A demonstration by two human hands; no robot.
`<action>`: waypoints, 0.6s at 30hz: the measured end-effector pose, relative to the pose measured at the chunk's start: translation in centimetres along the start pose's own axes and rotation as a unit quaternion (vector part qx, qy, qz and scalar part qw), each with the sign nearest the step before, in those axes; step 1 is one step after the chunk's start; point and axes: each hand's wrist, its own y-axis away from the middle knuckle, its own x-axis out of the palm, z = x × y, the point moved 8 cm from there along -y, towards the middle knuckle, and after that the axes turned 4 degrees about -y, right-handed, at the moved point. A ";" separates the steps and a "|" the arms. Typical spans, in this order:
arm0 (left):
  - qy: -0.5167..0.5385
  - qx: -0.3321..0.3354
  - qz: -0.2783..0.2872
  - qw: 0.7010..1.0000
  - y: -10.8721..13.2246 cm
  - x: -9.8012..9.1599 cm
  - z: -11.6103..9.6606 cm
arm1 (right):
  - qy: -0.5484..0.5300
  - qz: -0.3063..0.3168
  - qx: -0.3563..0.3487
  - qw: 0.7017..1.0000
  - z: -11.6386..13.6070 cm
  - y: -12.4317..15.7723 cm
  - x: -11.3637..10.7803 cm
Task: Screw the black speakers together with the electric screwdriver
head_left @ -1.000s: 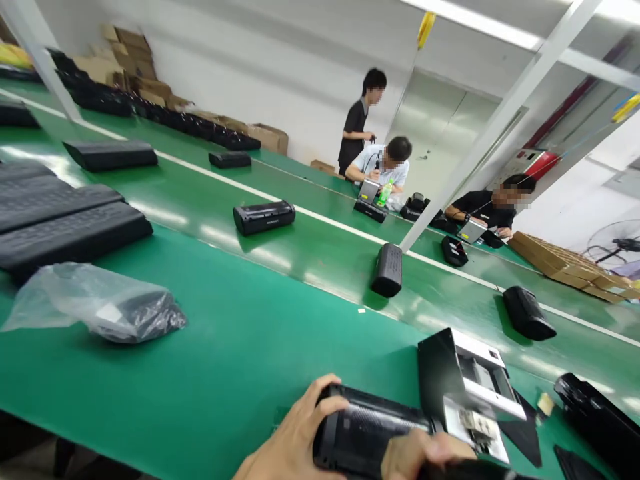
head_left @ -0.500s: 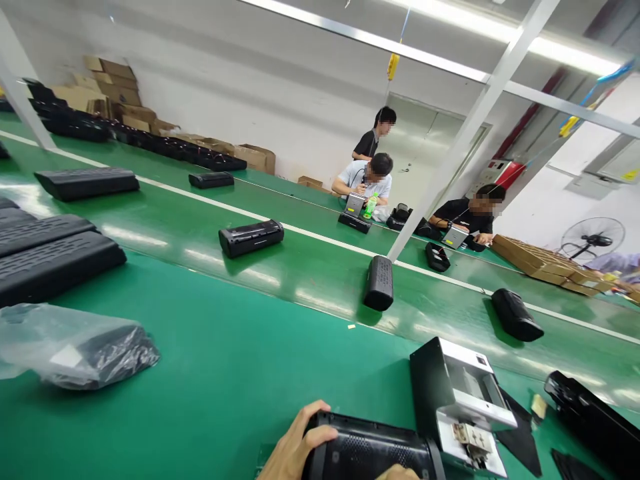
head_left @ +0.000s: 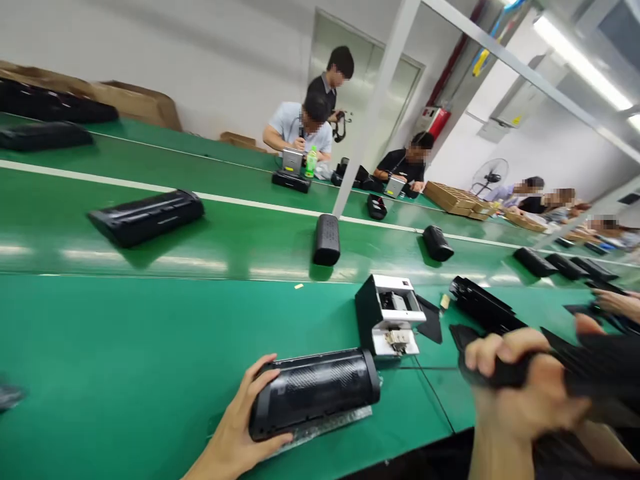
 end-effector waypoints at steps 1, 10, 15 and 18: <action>0.000 -0.009 -0.003 1.000 0.0 0.0 0.1 | 0.018 0.011 -0.019 1.000 -0.1 -1.3 0.1; -0.006 -0.026 -0.013 1.000 0.1 -0.1 0.4 | 0.040 0.073 -0.052 0.995 -6.6 -1.6 2.0; 0.003 -0.028 0.003 1.000 -0.1 -0.2 0.2 | 0.053 0.106 0.018 0.993 -8.4 -0.9 1.8; 0.007 -0.022 0.022 0.999 -0.3 -0.1 -0.1 | 0.049 0.117 0.082 0.988 -6.6 0.4 1.5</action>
